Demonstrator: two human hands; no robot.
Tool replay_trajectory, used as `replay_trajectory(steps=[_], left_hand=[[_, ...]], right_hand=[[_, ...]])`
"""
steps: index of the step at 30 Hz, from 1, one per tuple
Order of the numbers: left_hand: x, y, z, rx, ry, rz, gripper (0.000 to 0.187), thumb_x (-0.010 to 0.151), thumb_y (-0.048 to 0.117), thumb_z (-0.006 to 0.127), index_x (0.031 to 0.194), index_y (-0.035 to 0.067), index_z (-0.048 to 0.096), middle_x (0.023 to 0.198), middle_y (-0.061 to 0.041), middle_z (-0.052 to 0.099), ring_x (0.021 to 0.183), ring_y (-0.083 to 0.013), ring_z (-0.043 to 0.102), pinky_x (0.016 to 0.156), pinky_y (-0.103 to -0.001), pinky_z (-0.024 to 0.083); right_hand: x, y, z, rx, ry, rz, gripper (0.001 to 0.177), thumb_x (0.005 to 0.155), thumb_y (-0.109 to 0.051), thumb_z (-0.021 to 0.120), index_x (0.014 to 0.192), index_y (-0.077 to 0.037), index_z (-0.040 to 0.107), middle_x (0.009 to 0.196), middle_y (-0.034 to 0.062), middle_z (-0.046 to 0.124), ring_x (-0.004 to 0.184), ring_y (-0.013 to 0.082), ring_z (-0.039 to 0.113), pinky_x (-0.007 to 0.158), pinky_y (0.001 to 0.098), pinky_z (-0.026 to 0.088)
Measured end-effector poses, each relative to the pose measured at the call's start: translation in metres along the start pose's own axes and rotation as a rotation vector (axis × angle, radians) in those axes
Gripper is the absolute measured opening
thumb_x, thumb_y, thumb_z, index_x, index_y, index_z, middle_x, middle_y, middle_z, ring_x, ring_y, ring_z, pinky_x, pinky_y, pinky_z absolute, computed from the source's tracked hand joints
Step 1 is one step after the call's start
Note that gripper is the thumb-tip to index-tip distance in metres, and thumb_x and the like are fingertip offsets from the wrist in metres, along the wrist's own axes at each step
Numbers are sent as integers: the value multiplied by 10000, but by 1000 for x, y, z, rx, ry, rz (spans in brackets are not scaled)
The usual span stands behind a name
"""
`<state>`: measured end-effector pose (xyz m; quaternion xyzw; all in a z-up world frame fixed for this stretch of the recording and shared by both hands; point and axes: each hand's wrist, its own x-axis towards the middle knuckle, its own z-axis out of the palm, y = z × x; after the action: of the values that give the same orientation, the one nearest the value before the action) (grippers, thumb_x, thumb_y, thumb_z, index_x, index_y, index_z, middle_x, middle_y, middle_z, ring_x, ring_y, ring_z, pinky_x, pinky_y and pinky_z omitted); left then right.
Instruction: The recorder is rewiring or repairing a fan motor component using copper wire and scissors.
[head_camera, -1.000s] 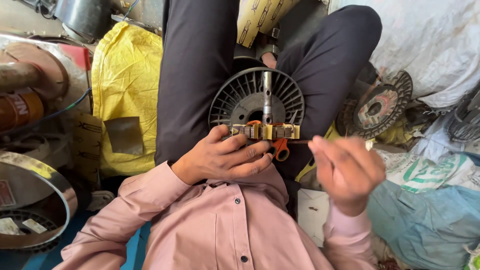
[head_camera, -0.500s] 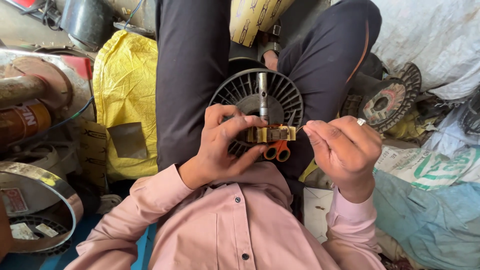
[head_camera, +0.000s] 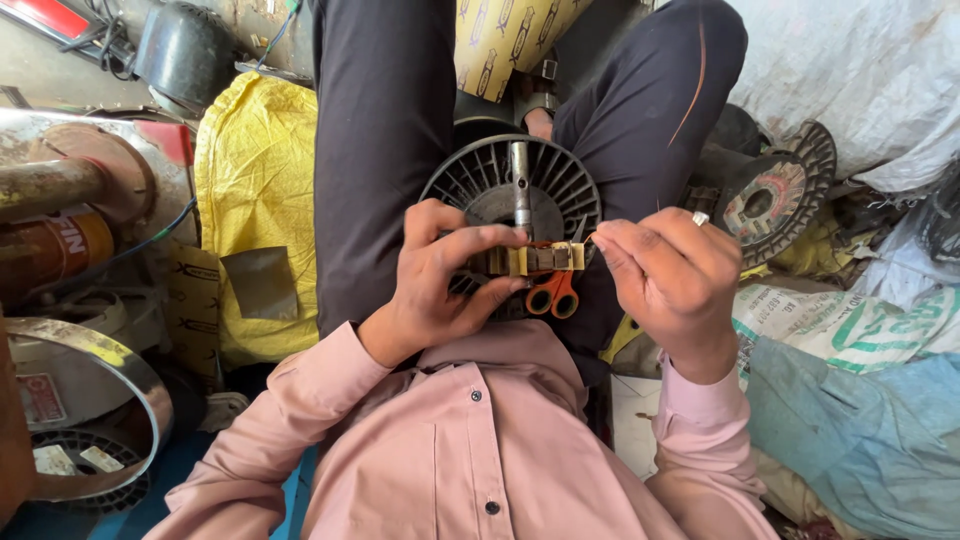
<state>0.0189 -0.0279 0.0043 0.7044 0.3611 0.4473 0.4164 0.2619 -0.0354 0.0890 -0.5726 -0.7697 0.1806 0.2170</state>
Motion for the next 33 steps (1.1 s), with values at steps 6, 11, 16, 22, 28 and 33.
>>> replay_trajectory(steps=[6, 11, 16, 22, 28, 33], left_hand=[[-24, 15, 7, 735, -37, 571, 158, 1029, 285, 760, 1148, 251, 661, 1361, 101, 717, 946, -132, 452, 819, -329, 291], [-31, 27, 8, 694, -123, 372, 227, 1011, 273, 746, 1233, 255, 701, 1370, 59, 684, 981, -140, 518, 851, -365, 344], [-29, 26, 6, 661, -174, 359, 233, 1009, 299, 737, 1237, 257, 711, 1402, 77, 665, 1003, -148, 546, 858, -369, 317], [-32, 20, 5, 750, -148, 415, 231, 996, 319, 719, 1218, 258, 714, 1432, 101, 644, 1032, -145, 556, 888, -388, 337], [-22, 5, -7, 378, 9, 328, 140, 999, 207, 688, 1118, 251, 627, 1403, 38, 665, 1074, -222, 512, 945, -429, 321], [2, -14, -26, -122, -311, 90, 373, 1035, 316, 580, 1284, 39, 548, 1542, -85, 577, 1224, -338, 500, 1169, -472, 357]], right_hand=[[13, -1, -10, -65, -34, -60, 147, 896, -39, 860, 976, -19, 738, 816, 92, 623, 689, 269, 623, 623, 380, 463], [11, 4, -15, -64, -75, -108, 132, 900, -53, 848, 939, -38, 723, 801, 83, 619, 678, 274, 618, 595, 375, 464], [20, 12, -4, -48, -86, -138, 122, 916, -73, 844, 923, -34, 729, 768, 86, 608, 653, 260, 613, 597, 390, 454], [57, 38, 27, 181, -193, -254, 154, 950, -168, 810, 945, -39, 726, 816, 92, 653, 678, 240, 642, 595, 357, 478], [80, 15, 21, 19, -322, -298, 204, 932, -248, 793, 876, -61, 734, 767, 75, 660, 664, 284, 651, 588, 394, 480], [82, -17, 14, -114, -304, -212, 132, 921, -165, 784, 855, -66, 726, 773, 76, 678, 681, 286, 677, 580, 399, 494]])
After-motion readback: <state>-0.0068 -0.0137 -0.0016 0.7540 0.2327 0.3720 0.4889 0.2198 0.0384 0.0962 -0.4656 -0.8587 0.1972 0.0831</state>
